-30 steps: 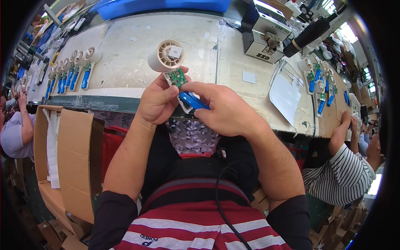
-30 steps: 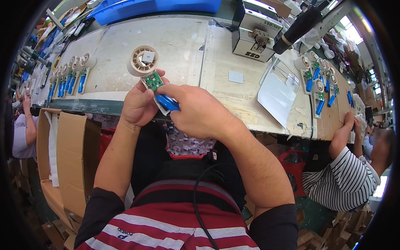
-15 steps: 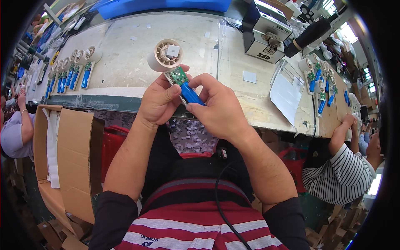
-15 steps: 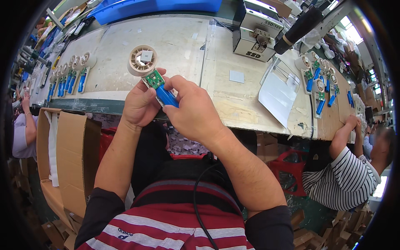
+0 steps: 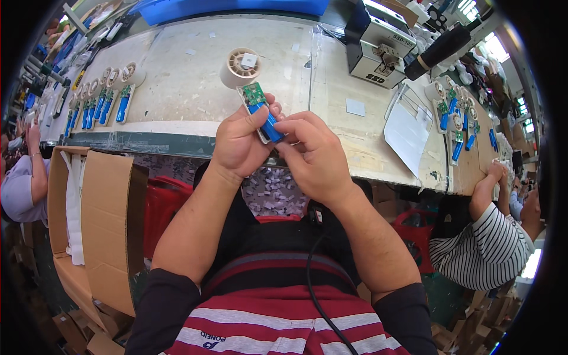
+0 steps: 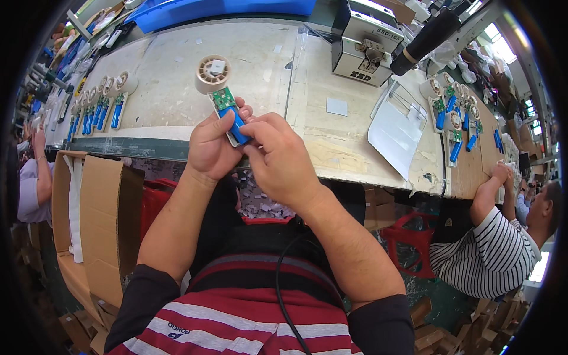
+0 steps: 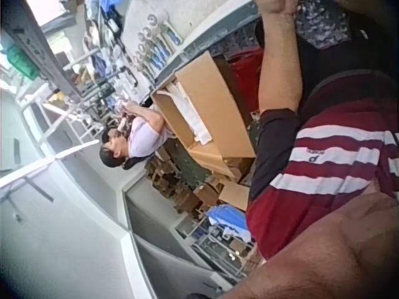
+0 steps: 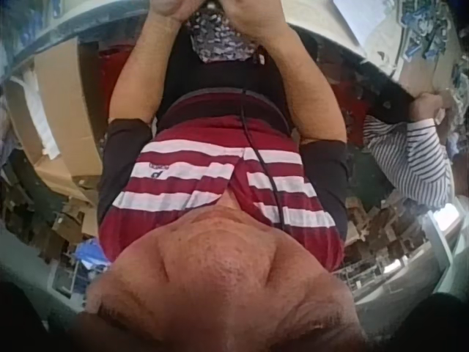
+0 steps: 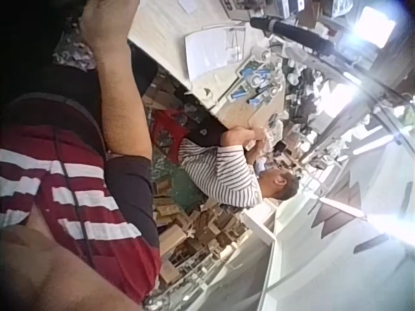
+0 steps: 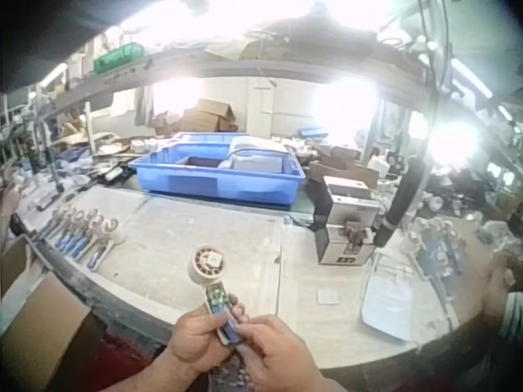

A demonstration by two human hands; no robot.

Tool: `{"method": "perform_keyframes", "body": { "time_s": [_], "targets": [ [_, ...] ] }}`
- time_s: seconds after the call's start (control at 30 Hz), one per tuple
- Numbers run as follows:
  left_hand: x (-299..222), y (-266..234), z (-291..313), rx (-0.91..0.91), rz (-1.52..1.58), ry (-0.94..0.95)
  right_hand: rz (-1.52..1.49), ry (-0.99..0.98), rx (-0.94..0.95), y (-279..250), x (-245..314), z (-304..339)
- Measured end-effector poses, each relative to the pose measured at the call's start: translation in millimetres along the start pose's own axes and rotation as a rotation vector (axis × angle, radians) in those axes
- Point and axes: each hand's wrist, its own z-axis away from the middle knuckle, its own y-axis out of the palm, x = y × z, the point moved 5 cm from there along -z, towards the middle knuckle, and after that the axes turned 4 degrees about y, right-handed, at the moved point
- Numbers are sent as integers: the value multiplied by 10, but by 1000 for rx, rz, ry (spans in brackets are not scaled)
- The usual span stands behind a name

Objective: Assembling small handheld fans by installing batteries and circuit boards into plastic housings at an industrial workbench.

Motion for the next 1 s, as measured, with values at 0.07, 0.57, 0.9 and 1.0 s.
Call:
{"method": "perform_keyframes", "body": {
  "time_s": [0.07, 0.57, 0.9, 1.0],
  "targets": [
    [73, -21, 4, -44, 53, -69, 391, -350, -39, -48, 34, -15],
    [109, -143, -28, -58, 79, -82, 244, -341, -233, 17, -162, -39],
    [90, -167, -46, -108, 153, -105, 284, -422, -230, 81, -159, -60],
    [105, -179, -45, -43, 138, -106, 312, -423, -224, 111, -175, -56]
  ]
}}
